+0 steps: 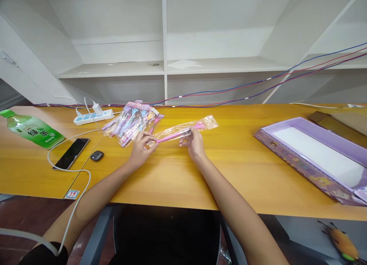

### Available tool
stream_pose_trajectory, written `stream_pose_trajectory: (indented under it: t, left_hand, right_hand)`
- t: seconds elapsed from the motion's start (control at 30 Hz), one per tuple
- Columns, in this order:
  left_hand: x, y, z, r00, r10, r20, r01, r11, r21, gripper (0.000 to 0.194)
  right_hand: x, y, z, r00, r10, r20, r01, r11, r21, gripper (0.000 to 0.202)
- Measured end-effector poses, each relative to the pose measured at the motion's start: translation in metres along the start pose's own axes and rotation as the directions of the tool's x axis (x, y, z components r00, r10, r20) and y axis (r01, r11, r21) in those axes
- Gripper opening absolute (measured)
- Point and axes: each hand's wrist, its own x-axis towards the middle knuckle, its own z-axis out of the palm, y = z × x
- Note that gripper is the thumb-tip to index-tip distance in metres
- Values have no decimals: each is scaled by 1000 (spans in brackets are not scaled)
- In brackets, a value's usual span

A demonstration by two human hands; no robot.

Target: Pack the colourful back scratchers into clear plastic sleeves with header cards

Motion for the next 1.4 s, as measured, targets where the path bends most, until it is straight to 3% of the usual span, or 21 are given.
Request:
stream_pose_trajectory:
  t: [0.2,0.43,0.57,0.67,0.8,0.93,1.07,1.13,1.23,1.3,1.4]
  left_hand:
    - [0,7,-1,1000,-26,-8,25,1000,-14,6]
    - [-1,7,-1,998,-58,-13,57,997,-47,6]
    - [0,2,-2,995,-93,-45,91,994,-55,5]
    - [1,-1,-3,988,-138,-65,132,987,-93,5]
    - [2,-4,-5,974,-215,-66,194,953,-233,6]
    - [5,-7,-4,938,-347,11,302,798,-522,12]
    - [7,-6,-1,903,-419,95,348,582,-735,22]
    - [7,-5,0,895,-426,131,365,532,-764,25]
    - [6,-2,0,881,-442,170,398,494,-773,25]
    - [6,-1,0,875,-450,177,405,482,-776,24]
    - [5,-1,1,874,-460,159,398,488,-776,23]
  right_hand:
    - [10,2,-7,978,-50,-204,61,997,48,45]
    - [13,3,-11,973,47,-226,-15,990,143,33]
    - [18,1,-18,947,79,-313,-34,989,147,20]
    - [24,-3,-24,921,38,-387,9,993,120,15]
    - [37,-12,-43,895,-79,-440,101,995,26,25]
    - [55,-28,-83,836,-230,-497,179,973,-149,40]
    - [68,-45,-129,800,-263,-540,77,937,-341,44]
    - [72,-52,-150,807,-282,-519,-34,855,-518,47]
    - [73,-62,-173,833,-339,-436,-219,522,-824,53]
    - [71,-66,-177,805,-438,-399,-297,285,-911,58]
    - [64,-67,-167,765,-541,-349,-342,118,-932,75]
